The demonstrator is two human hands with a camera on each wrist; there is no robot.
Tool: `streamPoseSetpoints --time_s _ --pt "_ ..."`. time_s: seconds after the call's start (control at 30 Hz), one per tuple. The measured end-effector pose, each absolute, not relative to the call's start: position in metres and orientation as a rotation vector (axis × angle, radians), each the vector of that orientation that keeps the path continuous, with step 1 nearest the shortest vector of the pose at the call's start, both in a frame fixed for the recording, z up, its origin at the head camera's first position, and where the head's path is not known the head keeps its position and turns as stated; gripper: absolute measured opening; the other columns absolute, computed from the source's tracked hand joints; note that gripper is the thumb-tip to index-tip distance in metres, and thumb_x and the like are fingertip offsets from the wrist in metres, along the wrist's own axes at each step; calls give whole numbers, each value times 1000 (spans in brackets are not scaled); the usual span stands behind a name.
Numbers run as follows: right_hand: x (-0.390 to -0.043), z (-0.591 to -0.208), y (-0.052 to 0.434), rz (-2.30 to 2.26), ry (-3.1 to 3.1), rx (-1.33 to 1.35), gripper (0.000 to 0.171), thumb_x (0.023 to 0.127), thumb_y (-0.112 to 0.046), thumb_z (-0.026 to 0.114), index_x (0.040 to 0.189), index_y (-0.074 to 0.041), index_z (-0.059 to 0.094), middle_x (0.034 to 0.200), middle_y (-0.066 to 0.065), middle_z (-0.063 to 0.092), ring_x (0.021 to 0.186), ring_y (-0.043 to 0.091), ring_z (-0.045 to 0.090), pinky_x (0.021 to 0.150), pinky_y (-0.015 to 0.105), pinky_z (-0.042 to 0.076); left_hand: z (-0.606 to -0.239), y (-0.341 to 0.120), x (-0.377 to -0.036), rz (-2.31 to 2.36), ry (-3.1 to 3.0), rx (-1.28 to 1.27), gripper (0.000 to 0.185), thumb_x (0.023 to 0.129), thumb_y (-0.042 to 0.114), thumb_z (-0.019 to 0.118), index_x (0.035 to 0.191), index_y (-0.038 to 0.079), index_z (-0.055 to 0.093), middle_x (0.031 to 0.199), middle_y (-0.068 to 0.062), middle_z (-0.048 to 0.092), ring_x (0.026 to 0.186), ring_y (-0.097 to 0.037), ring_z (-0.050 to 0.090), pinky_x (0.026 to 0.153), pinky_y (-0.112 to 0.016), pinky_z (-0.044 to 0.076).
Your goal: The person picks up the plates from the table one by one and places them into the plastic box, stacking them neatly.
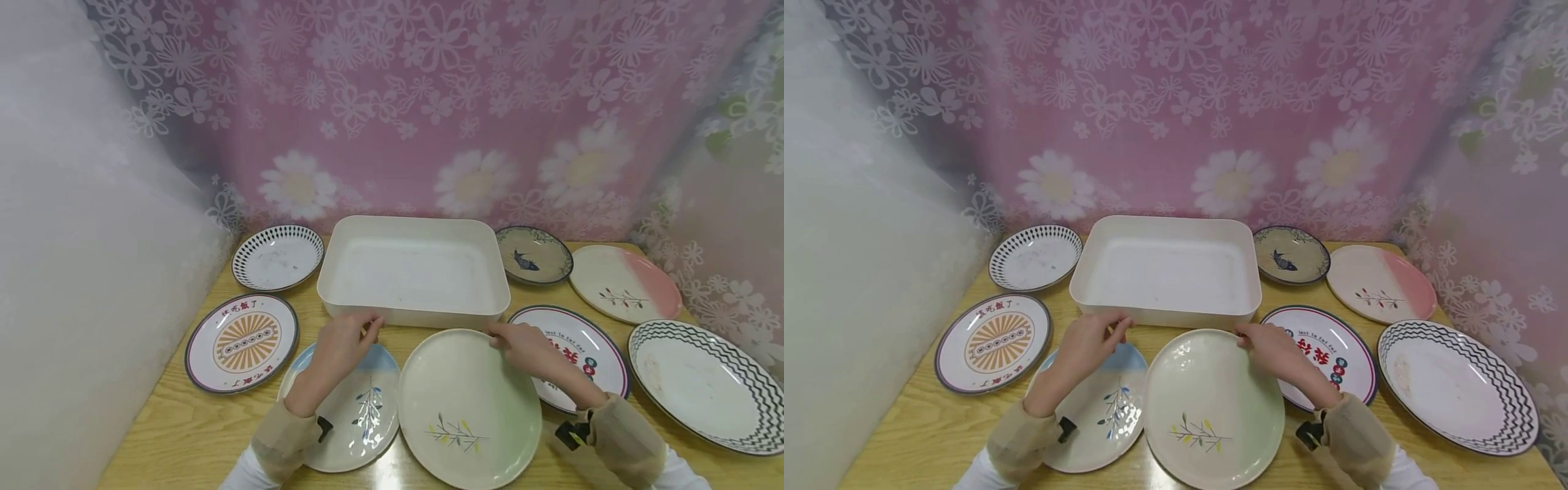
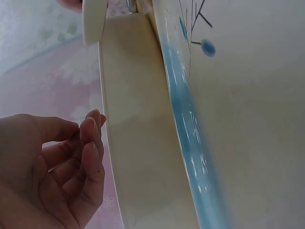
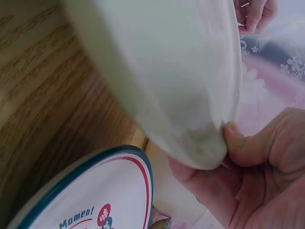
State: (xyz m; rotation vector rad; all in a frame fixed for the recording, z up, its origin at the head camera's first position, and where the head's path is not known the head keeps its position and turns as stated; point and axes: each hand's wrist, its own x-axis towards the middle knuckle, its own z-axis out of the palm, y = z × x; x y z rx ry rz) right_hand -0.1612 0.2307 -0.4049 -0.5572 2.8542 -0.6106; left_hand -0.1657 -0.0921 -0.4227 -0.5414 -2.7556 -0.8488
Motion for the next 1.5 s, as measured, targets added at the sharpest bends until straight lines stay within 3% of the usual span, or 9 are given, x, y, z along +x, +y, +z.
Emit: streamPoseSetpoints --time_s 0.3,0.37,0.6,0.77,1.0,1.23,1.5 --pt "-162 -402 238 -807 2858 -357 26 102 -5 51 123 3 65 96 15 68 79 24 57 66 38 52 -422 -93 -164 -939 -2774 -566 18 103 24 62 92 14 73 73 8 70 54 0 56 48 -21 44" --pt "-162 -400 239 -859 2849 -304 26 104 -6 49 123 4 63 97 17 66 78 25 57 62 38 51 -422 -93 -164 -1031 -2782 -581 20 104 25 59 96 13 73 76 6 72 55 -3 60 49 -21 46" --pt "-164 -388 246 -1143 2703 -159 38 110 -11 40 139 12 47 119 28 60 85 27 60 65 37 56 -418 -93 -159 -1796 -2716 -531 42 110 38 43 126 7 66 96 -10 75 74 -23 74 62 -31 62" --pt "-166 -384 246 -1304 2608 -122 40 111 -10 35 139 16 44 106 23 63 77 21 59 58 33 56 -416 -92 -155 -2229 -2556 -484 53 111 41 35 134 -2 56 109 -19 69 88 -31 73 72 -38 64" --pt "-164 -380 244 -1393 2544 -104 40 112 -11 33 137 19 43 106 24 66 85 22 68 74 39 62 -412 -91 -151 -2398 -2438 -499 50 112 35 34 153 6 41 115 -21 64 87 -24 73 75 -40 64" --pt "-158 -382 239 -1543 2418 -112 41 112 -12 33 138 18 41 97 13 68 72 14 65 55 27 51 -412 -96 -151 -2431 -2433 -529 44 112 22 39 150 2 42 109 -20 67 84 -21 72 76 -40 64" --pt "-151 -389 235 -1645 2337 -121 39 111 -11 37 134 20 41 101 13 70 80 11 71 71 30 62 -416 -107 -152 -2462 -2433 -688 40 109 12 42 146 -5 44 112 -27 68 85 -21 74 76 -42 64"
